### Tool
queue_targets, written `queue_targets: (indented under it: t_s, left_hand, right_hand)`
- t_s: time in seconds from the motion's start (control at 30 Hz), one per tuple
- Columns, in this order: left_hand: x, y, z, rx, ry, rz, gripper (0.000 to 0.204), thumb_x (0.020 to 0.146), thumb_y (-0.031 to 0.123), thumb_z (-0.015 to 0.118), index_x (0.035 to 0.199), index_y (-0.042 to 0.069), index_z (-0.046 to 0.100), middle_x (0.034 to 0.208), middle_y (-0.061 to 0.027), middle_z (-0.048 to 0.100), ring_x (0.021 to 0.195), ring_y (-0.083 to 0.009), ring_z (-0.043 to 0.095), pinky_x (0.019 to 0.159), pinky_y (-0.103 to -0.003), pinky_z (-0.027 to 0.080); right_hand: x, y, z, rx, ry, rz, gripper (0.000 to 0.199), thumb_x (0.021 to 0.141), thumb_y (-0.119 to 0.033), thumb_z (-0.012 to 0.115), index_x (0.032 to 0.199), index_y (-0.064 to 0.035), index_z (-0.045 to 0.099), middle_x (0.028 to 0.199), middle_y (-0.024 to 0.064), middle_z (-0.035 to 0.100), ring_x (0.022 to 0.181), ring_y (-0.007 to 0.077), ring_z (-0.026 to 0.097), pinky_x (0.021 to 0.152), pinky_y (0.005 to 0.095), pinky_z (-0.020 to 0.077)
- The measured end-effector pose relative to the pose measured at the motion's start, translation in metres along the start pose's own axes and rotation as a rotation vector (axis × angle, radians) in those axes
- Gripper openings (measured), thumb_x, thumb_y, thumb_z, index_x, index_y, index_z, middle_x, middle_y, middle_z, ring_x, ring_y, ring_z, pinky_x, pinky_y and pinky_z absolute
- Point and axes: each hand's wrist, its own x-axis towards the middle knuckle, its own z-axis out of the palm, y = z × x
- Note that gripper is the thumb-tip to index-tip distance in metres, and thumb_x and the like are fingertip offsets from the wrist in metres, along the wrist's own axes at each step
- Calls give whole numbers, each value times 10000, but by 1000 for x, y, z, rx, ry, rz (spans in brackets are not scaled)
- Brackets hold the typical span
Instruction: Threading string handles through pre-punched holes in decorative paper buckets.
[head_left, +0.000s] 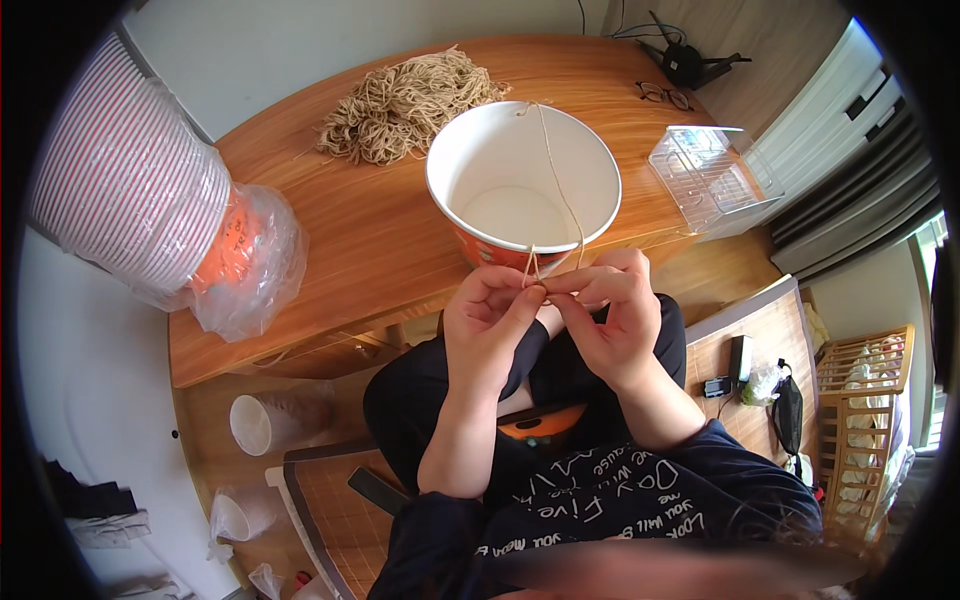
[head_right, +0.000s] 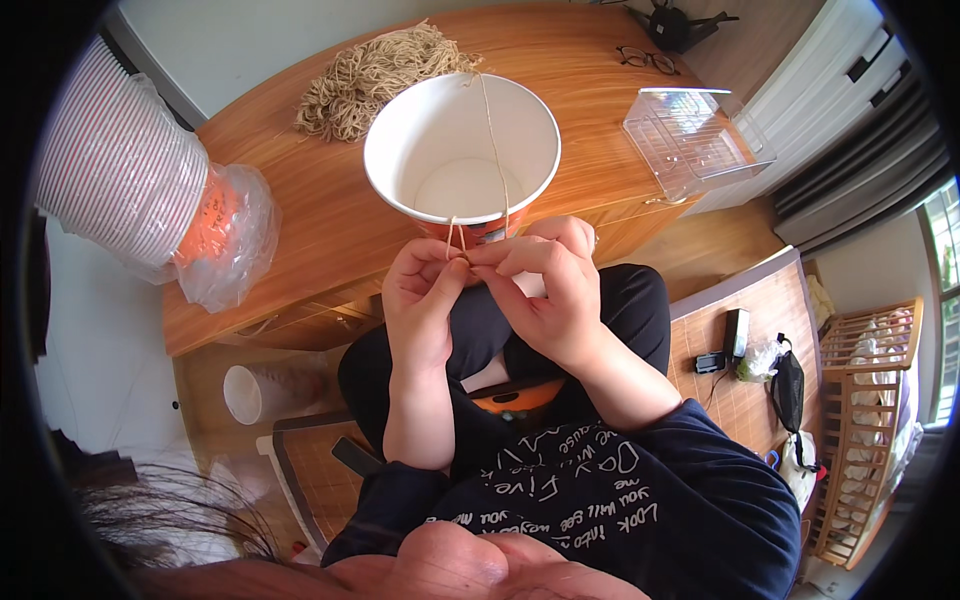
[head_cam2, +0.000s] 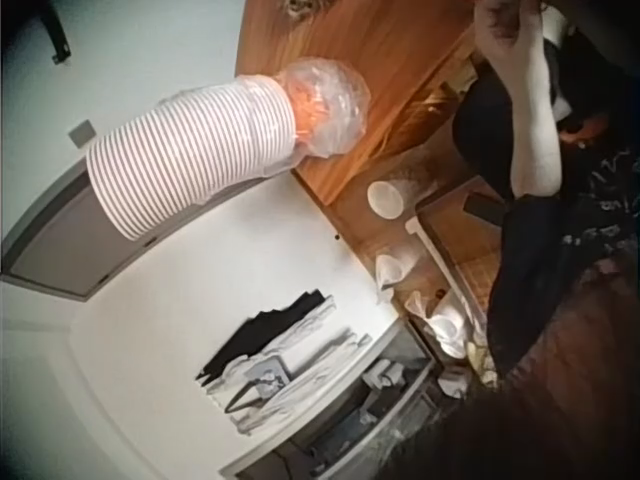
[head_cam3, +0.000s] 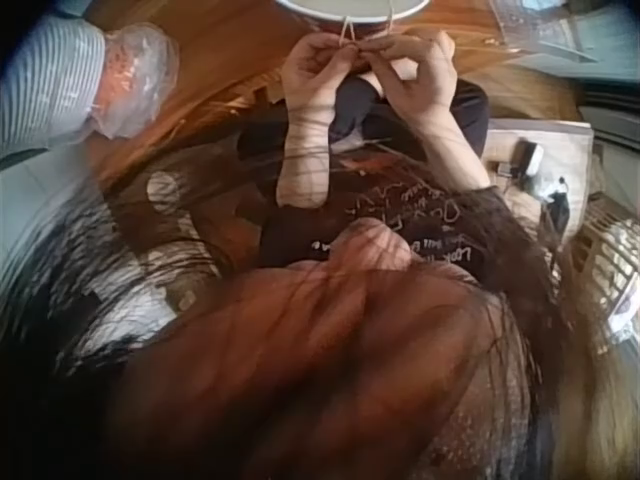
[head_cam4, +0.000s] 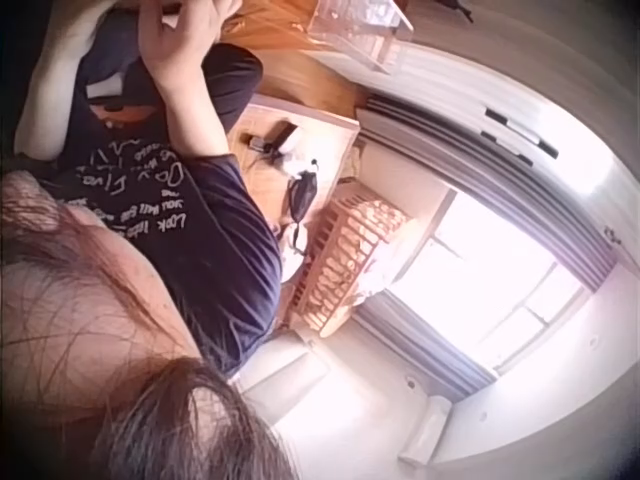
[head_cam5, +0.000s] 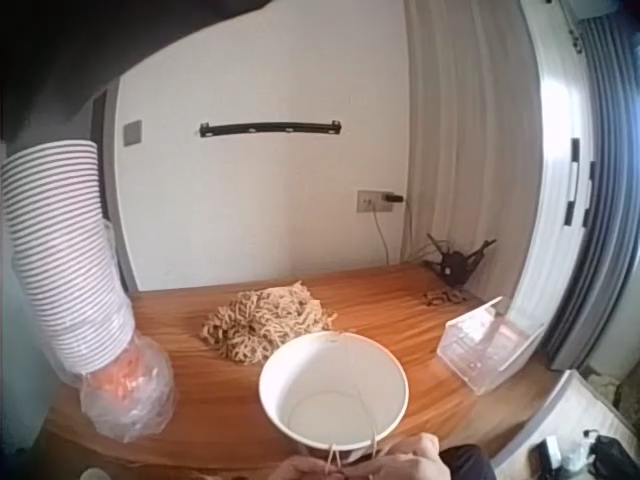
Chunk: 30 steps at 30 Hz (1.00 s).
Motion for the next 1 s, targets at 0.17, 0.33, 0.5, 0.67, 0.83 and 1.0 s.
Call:
queue_targets:
  t_s: [0.17,0.33,0.5,0.67,0.83,1.0]
  left_hand:
    - [-2,1,2,109,-39,12,191,892,-25,703,1048,8,598,1003,-53,677,872,-100,657,810,-222,517]
    - [-1,-7,0,102,-58,156,181,892,-26,701,1029,12,588,981,-33,634,864,-88,632,782,-218,509]
    - [-2,-9,-3,67,-65,132,149,912,-33,675,1020,10,581,985,-28,621,862,-82,621,789,-215,500]
    - [-2,-5,2,105,-48,201,124,930,-28,653,1023,5,577,991,-31,620,883,-84,605,797,-219,490]
    - [-4,0,2,392,46,398,142,894,-59,669,1010,-20,598,962,-56,630,873,-113,619,776,-226,496]
    - [0,10,0,702,98,594,155,824,-93,701,939,-13,633,897,-95,649,775,-155,646,695,-255,516]
  right_hand:
    - [-5,0,4,84,36,77,331,708,34,800,921,-108,590,904,-12,745,794,171,556,793,310,381]
    - [-10,-8,7,660,40,492,275,858,41,732,931,-50,484,955,107,728,901,135,663,818,273,494]
    - [-3,-13,6,879,31,571,265,878,36,717,943,-38,471,969,128,719,931,142,680,818,262,515]
    - [-2,-3,4,490,-56,301,298,863,81,698,965,-67,461,959,103,736,860,106,545,814,257,424]
    - [13,-9,6,224,-12,83,336,727,41,804,902,-114,563,899,-25,751,768,152,536,752,285,394]
    - [29,-4,2,39,-65,-151,330,691,-15,815,921,-140,614,926,-59,752,776,146,519,759,292,359]
